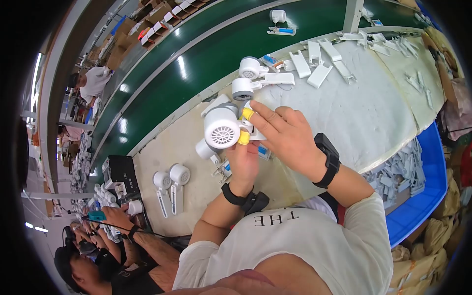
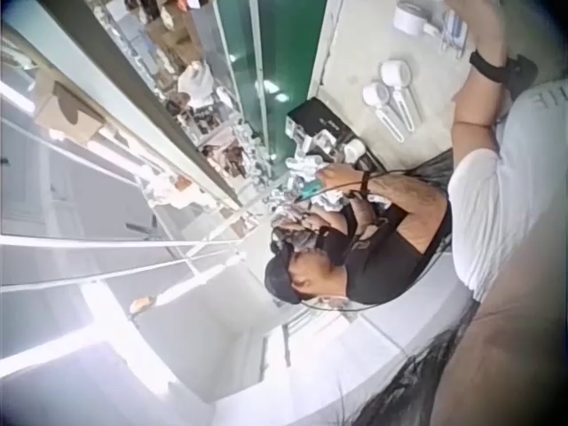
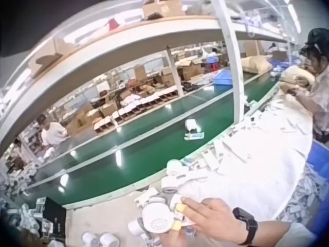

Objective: The person picks up a fan head and a handle, fits them together, and presses the casing closed by hand. After repeating this assembly several times, the person reaches into a blue bin to gather more handles and places them on the workspace.

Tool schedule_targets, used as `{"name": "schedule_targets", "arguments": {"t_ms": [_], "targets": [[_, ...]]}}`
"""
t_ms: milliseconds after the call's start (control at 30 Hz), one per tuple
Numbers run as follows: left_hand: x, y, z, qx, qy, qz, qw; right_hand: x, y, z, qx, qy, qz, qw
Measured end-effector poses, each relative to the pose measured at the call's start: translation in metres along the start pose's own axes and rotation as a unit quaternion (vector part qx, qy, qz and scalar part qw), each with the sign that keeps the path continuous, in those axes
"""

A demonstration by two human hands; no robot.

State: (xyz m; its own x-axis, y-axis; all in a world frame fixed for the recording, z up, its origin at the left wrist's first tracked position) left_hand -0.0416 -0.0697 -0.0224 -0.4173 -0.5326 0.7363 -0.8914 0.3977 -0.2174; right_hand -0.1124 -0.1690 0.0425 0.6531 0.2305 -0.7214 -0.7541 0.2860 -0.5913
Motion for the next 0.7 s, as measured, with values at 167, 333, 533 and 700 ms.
{"name": "schedule_targets", "arguments": {"t_ms": [167,333,533,700], "targets": [[0.007,-0.006,0.0,0.051,-0.121,-0.038,0.991,0.007,-0.003,0.003,-0.004,0.057,-0.027,0.998],[0.015,-0.014,-0.014,0.054,-0.137,0.069,0.987,-0.006,0.003,-0.022,0.117,-0.124,0.044,0.984],[0.023,-0.013,-0.024,0.074,-0.078,0.085,0.991,-0.002,0.021,-0.031,0.278,-0.43,0.247,0.822],[0.032,-0.019,-0.028,0.039,-0.073,0.112,0.99,-0.021,0.017,-0.022,0.234,-0.329,0.193,0.894]]}}
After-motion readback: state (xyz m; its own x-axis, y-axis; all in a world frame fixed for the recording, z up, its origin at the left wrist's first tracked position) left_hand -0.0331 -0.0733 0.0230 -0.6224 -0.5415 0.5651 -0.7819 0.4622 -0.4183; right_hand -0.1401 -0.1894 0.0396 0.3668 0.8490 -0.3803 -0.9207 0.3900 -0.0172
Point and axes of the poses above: each hand's wrist, its own y-axis away from the middle knuckle, its own x-axis out of the palm, z = x × y, the point moved 3 cm from there along -y, towards the middle knuckle, and after that the axes turned 12 degrees about x, right-handed, at the moved point
